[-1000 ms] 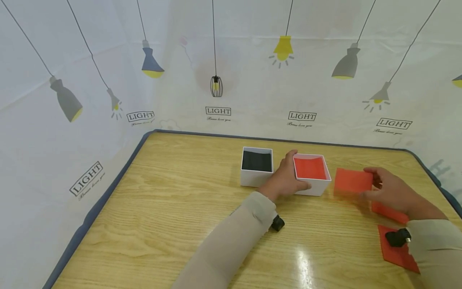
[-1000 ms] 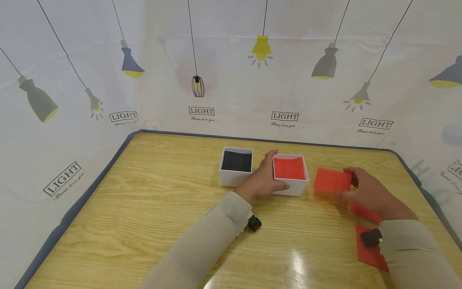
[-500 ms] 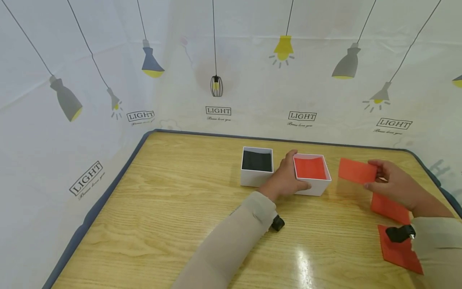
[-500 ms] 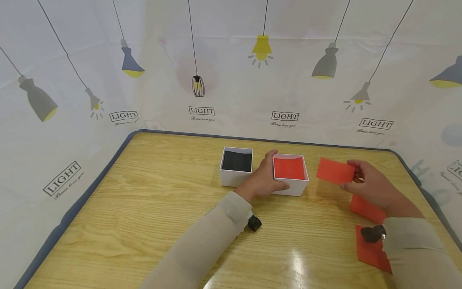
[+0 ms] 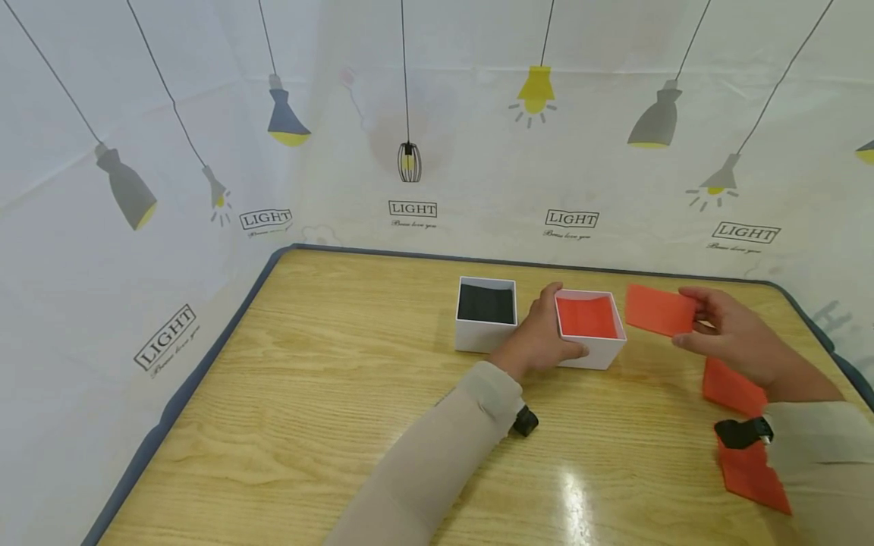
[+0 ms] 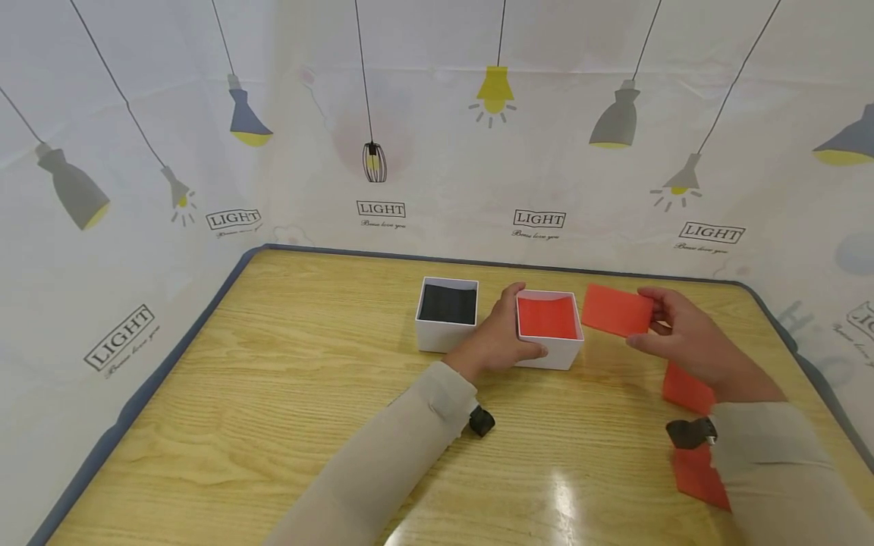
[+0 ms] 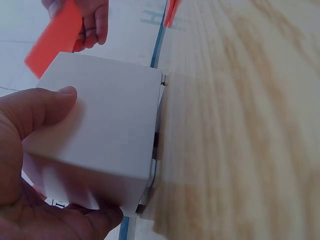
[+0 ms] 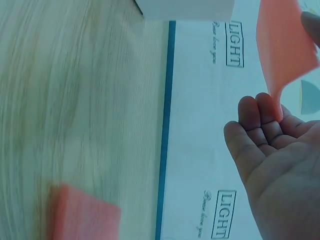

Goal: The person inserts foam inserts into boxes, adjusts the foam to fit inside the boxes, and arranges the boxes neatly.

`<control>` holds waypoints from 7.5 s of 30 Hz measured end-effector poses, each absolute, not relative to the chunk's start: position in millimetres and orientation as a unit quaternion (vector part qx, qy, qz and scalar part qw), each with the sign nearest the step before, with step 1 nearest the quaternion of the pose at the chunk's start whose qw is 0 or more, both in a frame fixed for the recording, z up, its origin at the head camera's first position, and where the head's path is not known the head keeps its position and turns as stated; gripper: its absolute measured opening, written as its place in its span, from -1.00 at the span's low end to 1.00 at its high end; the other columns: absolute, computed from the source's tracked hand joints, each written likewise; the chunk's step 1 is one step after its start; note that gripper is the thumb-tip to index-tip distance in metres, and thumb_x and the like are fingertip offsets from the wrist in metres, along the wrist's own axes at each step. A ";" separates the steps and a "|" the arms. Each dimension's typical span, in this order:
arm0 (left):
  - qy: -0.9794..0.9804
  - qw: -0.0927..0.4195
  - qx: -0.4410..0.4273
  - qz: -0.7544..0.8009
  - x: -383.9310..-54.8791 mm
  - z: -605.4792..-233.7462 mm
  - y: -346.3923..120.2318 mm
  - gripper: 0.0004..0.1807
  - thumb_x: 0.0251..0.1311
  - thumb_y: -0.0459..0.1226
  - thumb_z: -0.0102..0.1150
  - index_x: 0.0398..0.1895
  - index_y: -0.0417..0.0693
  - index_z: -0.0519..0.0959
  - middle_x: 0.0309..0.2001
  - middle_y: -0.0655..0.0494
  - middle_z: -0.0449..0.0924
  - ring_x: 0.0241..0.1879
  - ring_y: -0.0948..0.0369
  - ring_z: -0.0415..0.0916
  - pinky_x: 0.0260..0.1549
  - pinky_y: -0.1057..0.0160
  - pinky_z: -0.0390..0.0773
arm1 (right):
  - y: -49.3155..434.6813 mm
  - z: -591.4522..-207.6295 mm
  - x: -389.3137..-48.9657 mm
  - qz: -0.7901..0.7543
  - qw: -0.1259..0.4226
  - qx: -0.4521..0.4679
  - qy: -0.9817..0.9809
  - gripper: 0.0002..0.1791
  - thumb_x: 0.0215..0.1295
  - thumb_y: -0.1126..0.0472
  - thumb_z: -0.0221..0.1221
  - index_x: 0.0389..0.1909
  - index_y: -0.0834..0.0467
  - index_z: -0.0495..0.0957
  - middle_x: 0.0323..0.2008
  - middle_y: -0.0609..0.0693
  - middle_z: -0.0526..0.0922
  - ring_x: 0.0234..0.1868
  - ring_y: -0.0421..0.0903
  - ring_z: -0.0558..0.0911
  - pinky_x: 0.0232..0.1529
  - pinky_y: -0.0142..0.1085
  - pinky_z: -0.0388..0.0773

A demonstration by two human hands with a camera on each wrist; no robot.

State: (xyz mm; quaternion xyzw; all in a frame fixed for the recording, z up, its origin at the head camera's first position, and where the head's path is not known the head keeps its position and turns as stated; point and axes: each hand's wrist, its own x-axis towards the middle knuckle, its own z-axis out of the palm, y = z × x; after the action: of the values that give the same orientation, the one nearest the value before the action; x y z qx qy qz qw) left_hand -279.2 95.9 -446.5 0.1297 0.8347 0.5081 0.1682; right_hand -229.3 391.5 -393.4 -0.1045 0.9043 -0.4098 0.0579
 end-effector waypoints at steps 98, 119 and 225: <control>0.839 0.153 0.170 0.494 -284.1 -450.7 93.8 0.26 0.12 -0.19 0.60 0.70 0.17 -0.14 0.41 0.11 0.34 0.20 0.25 0.41 0.32 0.24 0.46 | 265.0 -382.6 -214.2 -0.045 0.075 -0.241 0.966 -0.13 0.30 0.12 0.31 0.51 0.48 0.25 0.56 0.42 0.22 0.58 0.39 0.21 0.49 0.38 0.12; 0.840 0.149 0.176 0.491 -285.5 -451.5 92.4 0.24 0.13 -0.21 0.58 0.70 0.15 -0.14 0.41 0.10 0.33 0.26 0.23 0.41 0.36 0.22 0.44 | 258.9 -381.5 -210.7 -0.056 0.070 -0.192 0.977 -0.07 0.27 0.19 0.29 0.53 0.55 0.13 0.58 0.50 0.10 0.59 0.50 0.07 0.51 0.36 0.09; 0.827 0.167 0.146 0.516 -281.3 -446.6 92.7 0.24 0.11 -0.24 0.61 0.68 0.34 -0.09 0.32 0.25 0.36 0.17 0.29 0.41 0.36 0.14 0.45 | 408.5 -400.2 -143.6 -0.186 0.101 -0.049 0.976 0.07 0.48 -0.13 0.30 0.61 0.48 -0.01 0.46 0.66 0.14 0.35 0.70 0.20 0.08 0.56 0.30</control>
State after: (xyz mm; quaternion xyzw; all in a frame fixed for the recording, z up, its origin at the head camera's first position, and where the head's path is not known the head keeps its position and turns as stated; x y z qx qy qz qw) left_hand -281.3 92.7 -446.6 0.1461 0.8274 0.5160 0.1668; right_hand -143.6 408.5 -400.2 -0.0491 0.9761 -0.1860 0.1014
